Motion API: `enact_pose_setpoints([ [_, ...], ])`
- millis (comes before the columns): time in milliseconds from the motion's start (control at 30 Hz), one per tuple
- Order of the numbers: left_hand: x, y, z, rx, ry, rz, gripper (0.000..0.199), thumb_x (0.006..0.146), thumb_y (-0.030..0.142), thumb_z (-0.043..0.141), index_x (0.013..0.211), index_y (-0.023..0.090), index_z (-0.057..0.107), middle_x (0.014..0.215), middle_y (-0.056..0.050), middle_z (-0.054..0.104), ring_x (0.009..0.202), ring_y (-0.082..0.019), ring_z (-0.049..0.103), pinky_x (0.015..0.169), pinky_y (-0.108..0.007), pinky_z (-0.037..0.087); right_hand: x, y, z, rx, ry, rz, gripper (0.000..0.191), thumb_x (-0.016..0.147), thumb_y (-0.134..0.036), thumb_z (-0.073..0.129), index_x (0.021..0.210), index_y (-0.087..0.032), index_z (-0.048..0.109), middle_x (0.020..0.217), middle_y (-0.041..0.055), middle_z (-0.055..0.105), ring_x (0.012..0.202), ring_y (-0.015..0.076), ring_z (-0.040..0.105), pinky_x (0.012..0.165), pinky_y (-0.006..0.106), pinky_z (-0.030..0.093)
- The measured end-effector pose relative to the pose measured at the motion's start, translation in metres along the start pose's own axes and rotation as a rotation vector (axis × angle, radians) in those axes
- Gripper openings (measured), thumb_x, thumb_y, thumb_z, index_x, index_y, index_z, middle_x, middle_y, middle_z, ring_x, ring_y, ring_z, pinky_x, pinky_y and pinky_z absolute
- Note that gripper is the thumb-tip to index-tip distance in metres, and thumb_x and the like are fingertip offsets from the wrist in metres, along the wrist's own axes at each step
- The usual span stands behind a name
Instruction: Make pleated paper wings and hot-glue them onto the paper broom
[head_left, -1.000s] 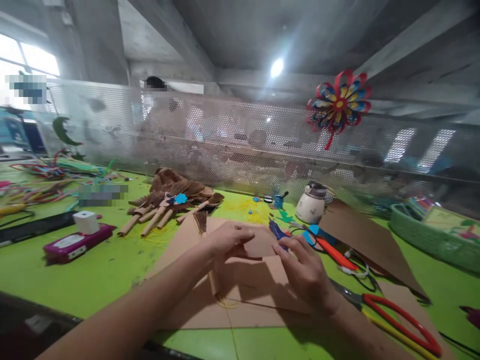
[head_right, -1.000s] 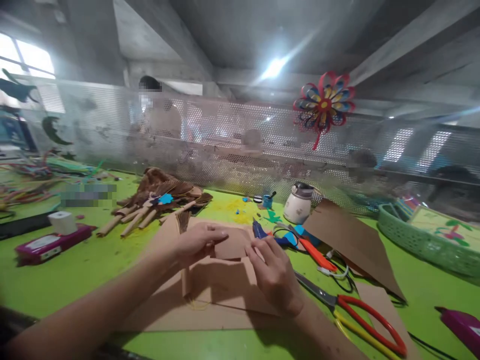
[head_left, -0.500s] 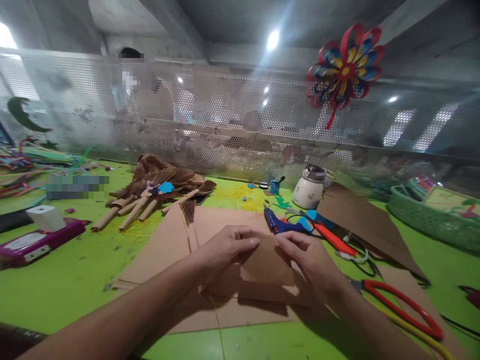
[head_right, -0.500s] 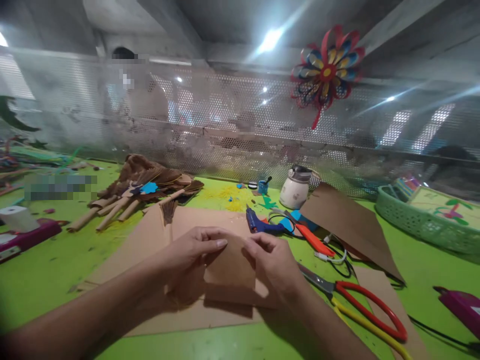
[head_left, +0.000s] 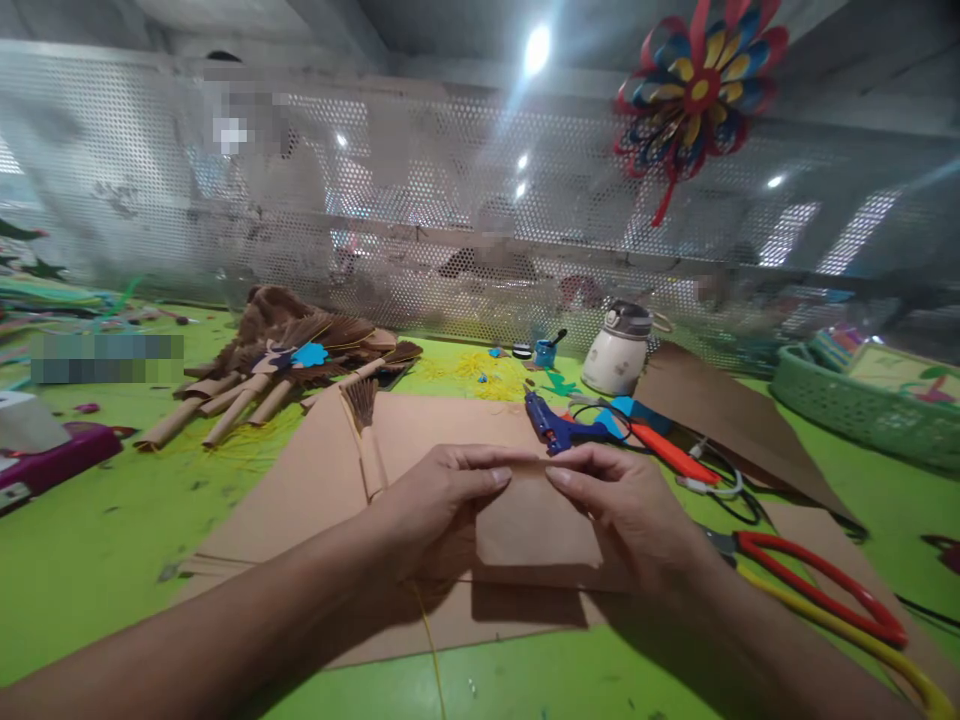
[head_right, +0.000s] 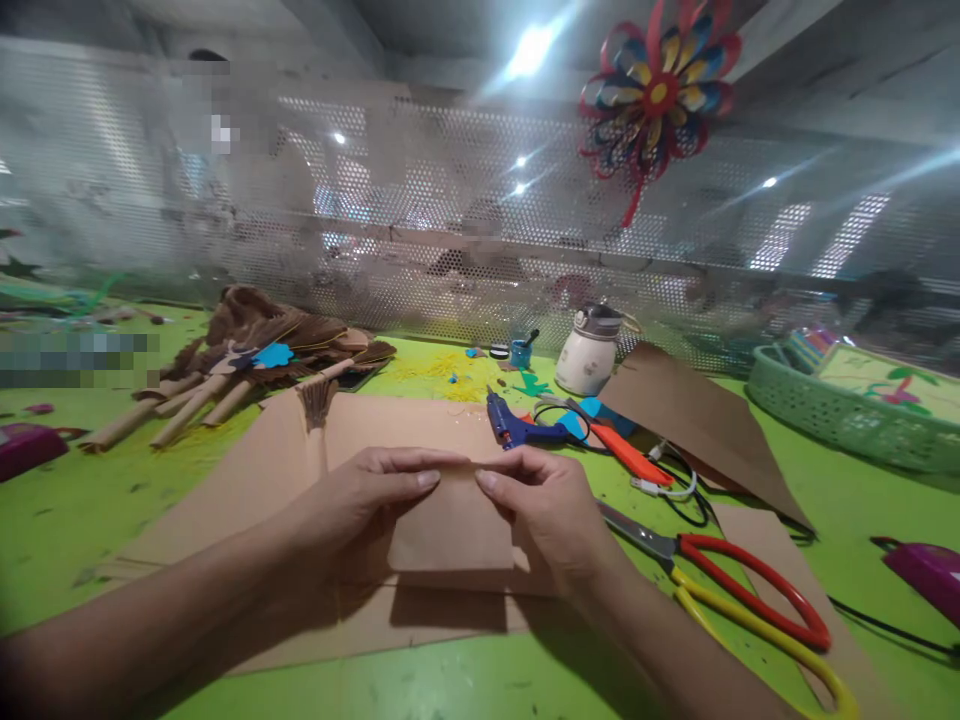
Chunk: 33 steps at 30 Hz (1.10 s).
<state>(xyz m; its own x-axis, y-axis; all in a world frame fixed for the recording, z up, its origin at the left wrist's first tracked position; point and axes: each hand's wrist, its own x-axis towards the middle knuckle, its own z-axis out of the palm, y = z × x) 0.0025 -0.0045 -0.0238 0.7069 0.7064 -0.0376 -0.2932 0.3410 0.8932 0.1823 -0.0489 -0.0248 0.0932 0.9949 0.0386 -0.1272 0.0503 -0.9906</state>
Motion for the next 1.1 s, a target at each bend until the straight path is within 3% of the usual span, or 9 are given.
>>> enact_pose_setpoints([
  [133,-0.001,0.001,0.001,0.011,0.011,-0.006,0.029,0.075,0.02,0.062,0.103,0.012,0.065,0.091,-0.012,0.069,0.083,-0.021,0.064,0.081,-0.034,0.045,0.003,0.004,0.0,0.143,-0.045,0.059,0.016,0.061,-0.025,0.078,0.072,-0.016,0.069,0.062,-0.0001,0.062,0.061,0.0116,0.053,0.061,0.026,0.041],
  [233,0.001,0.002,-0.002,0.102,0.096,0.011,0.024,0.071,0.025,0.067,0.091,0.011,0.066,0.079,-0.008,0.068,0.071,-0.017,0.062,0.074,-0.031,0.046,0.004,0.005,-0.001,0.196,-0.056,0.083,0.015,0.061,-0.023,0.078,0.072,-0.016,0.07,0.064,0.0007,0.063,0.062,0.0117,0.054,0.062,0.026,0.042],
  [367,0.002,0.006,-0.005,0.305,0.249,0.057,0.021,0.065,0.028,0.072,0.075,0.011,0.065,0.062,-0.002,0.062,0.057,-0.011,0.054,0.056,-0.023,0.041,0.003,0.005,-0.004,0.145,-0.043,0.052,0.014,0.063,-0.023,0.077,0.074,-0.017,0.07,0.064,-0.0001,0.063,0.061,0.0103,0.053,0.06,0.025,0.04],
  [500,0.002,0.007,-0.002,0.38,0.322,0.135,0.018,0.063,0.026,0.072,0.071,0.012,0.063,0.057,0.001,0.058,0.051,-0.008,0.049,0.052,-0.021,0.037,0.001,0.004,-0.005,0.039,-0.017,0.016,0.015,0.064,-0.024,0.077,0.076,-0.018,0.071,0.064,-0.0002,0.061,0.062,0.0112,0.052,0.06,0.026,0.039],
  [633,0.0,0.009,0.002,0.464,0.318,0.294,0.01,0.062,0.019,0.068,0.068,0.014,0.062,0.061,0.001,0.059,0.051,-0.008,0.049,0.051,-0.021,0.039,-0.001,0.001,-0.007,-0.05,-0.053,-0.176,0.009,0.068,-0.017,0.071,0.076,-0.022,0.072,0.072,0.0,0.061,0.069,0.0123,0.052,0.062,0.026,0.039],
  [833,-0.009,0.019,0.007,0.659,0.187,0.614,0.012,0.066,0.008,0.061,0.056,0.015,0.058,0.077,-0.004,0.062,0.077,-0.014,0.057,0.071,-0.026,0.044,-0.008,-0.011,-0.008,-0.239,-0.102,-0.529,0.021,0.072,-0.007,0.062,0.073,-0.026,0.072,0.083,0.0026,0.061,0.083,0.0178,0.056,0.071,0.032,0.043],
  [1100,-0.014,0.023,0.008,0.747,0.119,0.715,0.016,0.07,0.006,0.06,0.057,0.015,0.057,0.079,-0.004,0.058,0.077,-0.014,0.055,0.068,-0.025,0.043,-0.012,-0.018,-0.004,-0.371,-0.112,-0.704,0.019,0.076,-0.009,0.06,0.077,-0.026,0.07,0.083,0.0035,0.064,0.082,0.0183,0.059,0.071,0.032,0.047],
])
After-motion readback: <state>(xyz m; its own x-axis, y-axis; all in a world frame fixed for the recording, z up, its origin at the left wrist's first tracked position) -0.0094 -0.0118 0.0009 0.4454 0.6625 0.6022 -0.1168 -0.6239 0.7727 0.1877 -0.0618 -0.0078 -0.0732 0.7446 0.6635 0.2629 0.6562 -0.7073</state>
